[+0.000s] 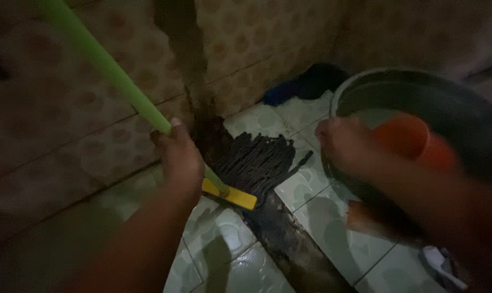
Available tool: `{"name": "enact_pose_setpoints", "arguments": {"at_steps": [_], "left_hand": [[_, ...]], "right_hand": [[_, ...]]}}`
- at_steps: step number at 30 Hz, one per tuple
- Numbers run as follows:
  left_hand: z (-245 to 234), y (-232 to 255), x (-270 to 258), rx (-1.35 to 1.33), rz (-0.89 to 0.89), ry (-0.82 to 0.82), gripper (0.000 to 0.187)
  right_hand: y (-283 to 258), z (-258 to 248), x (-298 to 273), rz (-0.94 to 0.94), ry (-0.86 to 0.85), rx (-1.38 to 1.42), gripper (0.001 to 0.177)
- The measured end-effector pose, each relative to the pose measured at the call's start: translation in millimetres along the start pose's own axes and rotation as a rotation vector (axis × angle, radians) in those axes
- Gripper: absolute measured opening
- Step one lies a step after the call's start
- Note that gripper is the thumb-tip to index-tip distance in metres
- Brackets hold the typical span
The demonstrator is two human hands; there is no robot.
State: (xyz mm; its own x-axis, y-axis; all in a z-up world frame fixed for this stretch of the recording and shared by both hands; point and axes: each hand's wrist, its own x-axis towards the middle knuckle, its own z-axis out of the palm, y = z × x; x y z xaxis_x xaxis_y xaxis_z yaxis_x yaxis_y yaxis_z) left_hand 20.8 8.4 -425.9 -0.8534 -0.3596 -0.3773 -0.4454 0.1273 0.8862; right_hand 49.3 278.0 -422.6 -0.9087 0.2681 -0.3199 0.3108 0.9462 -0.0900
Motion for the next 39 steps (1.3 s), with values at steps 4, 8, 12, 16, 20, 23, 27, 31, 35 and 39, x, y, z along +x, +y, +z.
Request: {"name": "enact_pose_setpoints", "arguments": {"at_steps": [4, 8, 12, 16, 20, 23, 27, 31, 35, 39], "left_hand": [[5.0, -3.7, 1.3, 0.097, 0.112, 0.012, 0.08], [10.3, 7.0, -10.6, 0.249, 0.06, -0.042, 0.074], [25.5, 3.2, -9.0, 0.283, 0.023, -0.108, 0.083], [47.1, -15.9, 21.0, 0.221, 0.402, -0.045, 0.078], [53.6, -5.5, 20.2, 0.261, 0.345, -0.079, 0.079], [53.0, 5.9, 0.5, 0.202, 0.27, -0.148, 0.074], [56.2, 9.2, -4.5, 0.181, 0.432, -0.114, 0.075], [61.3, 19.3, -9.5, 0.22, 0.238, -0.146, 0.07], [65.3, 24.3, -11.5, 0.267, 0.188, -0.172, 0.064], [69.0, 13.0, -5.2, 0.3, 0.313, -0.163, 0.054]], "right_hand": [[34.3, 15.0, 20.8, 0.108, -0.04, 0.074, 0.029], [81.9, 22.8, 40.9, 0.106, -0.098, -0.106, 0.032], [113.5, 17.9, 14.6, -0.123, 0.069, -0.703, 0.036], [121.3, 7.7, -0.7, -0.231, 0.306, -0.712, 0.044], [122.7, 5.6, -2.2, 0.024, -0.006, -0.407, 0.043], [129.1, 0.3, -4.2, 0.125, -0.069, -0.299, 0.043], [130.6, -7.9, 0.0, 0.185, -0.094, -0.183, 0.043], [121.9, -10.1, 5.3, 0.193, -0.101, -0.03, 0.042], [98.9, -4.0, 11.0, 0.176, -0.119, 0.121, 0.042], [84.7, -2.0, 12.1, 0.198, -0.141, 0.215, 0.041]]}}
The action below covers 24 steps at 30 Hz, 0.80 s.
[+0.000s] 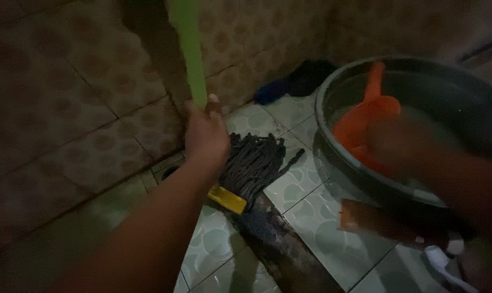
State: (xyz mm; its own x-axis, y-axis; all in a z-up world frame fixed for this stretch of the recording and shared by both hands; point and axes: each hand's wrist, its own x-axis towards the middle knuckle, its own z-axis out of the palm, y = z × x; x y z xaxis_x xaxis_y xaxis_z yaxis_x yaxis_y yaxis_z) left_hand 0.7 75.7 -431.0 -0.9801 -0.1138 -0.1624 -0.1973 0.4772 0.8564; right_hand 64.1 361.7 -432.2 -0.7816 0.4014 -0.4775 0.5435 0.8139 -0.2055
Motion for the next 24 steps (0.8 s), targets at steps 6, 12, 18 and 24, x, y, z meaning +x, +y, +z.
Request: {"name": "enact_pose_setpoints", "arguments": {"at_steps": [6, 12, 18, 24], "left_hand": [[8.7, -2.8, 8.2, 0.033, 0.056, 0.014, 0.055], [5.9, 1.8, -1.7, -0.022, 0.002, -0.038, 0.054], [11.4, 1.0, 9.6, 0.016, 0.041, 0.019, 0.056], [14.2, 0.0, 3.2, -0.012, 0.099, 0.008, 0.052]], "right_hand": [[-6.3, 0.9, -1.8, 0.034, -0.014, 0.056, 0.041], [-9.9, 11.0, -5.3, 0.029, -0.045, 0.072, 0.04], [-4.3, 28.5, -7.9, 0.023, -0.085, 0.075, 0.039], [1.4, 18.2, -0.5, 0.043, -0.091, 0.103, 0.039]]}}
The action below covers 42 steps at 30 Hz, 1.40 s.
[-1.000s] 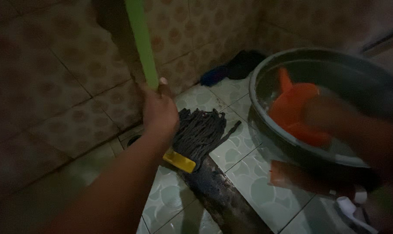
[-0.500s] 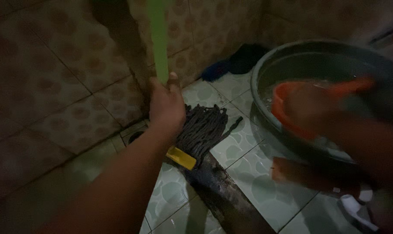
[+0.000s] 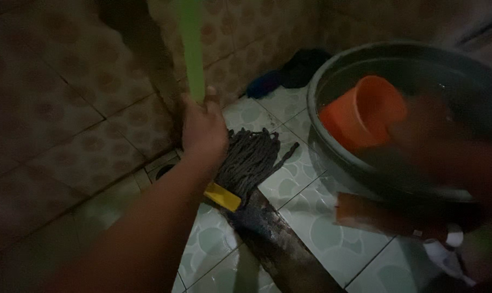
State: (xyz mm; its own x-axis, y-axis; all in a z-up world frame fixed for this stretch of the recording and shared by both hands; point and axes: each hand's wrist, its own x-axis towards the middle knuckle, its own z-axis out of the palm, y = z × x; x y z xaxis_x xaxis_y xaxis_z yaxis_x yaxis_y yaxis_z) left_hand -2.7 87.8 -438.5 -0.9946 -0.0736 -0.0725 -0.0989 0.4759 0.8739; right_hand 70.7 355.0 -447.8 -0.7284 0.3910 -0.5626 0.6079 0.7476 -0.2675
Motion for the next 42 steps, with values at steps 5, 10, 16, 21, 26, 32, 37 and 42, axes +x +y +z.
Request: {"name": "enact_pose_setpoints", "arguments": {"at_steps": [5, 10, 16, 21, 26, 32, 37, 42], "left_hand": [[4.9, 2.0, 0.2, -0.016, -0.116, -0.02, 0.055], [3.1, -0.9, -3.5, 0.0, 0.011, 0.028, 0.047], [-7.1, -1.9, -12.8, -0.025, -0.013, 0.009, 0.048], [-8.0, -4.9, -11.7, -0.024, -0.048, 0.061, 0.053], [-7.9, -2.5, -15.1, -0.052, -0.147, 0.092, 0.068], [-0.5, -1.0, -13.6, -0.035, -0.063, 0.095, 0.06], [12.3, -13.2, -7.4, -0.098, 0.064, 0.089, 0.045], [22.1, -27.9, 4.8, 0.038, 0.455, 0.24, 0.043]], "right_hand": [[-2.7, -7.2, 6.0, -0.001, 0.018, 0.021, 0.038], [-1.1, -12.0, 9.2, 0.007, 0.03, 0.047, 0.037], [27.0, -13.6, 2.4, 0.06, 0.058, 0.088, 0.037], [50.9, -16.2, -7.0, 0.113, 0.075, 0.106, 0.036], [54.7, -4.4, -9.8, 0.126, 0.031, 0.135, 0.036], [57.7, -4.3, -12.3, 0.167, -0.009, 0.202, 0.035], [63.2, -13.5, -14.3, 0.216, -0.013, 0.285, 0.035], [60.0, -17.0, -14.6, 0.239, -0.002, 0.393, 0.034]]}}
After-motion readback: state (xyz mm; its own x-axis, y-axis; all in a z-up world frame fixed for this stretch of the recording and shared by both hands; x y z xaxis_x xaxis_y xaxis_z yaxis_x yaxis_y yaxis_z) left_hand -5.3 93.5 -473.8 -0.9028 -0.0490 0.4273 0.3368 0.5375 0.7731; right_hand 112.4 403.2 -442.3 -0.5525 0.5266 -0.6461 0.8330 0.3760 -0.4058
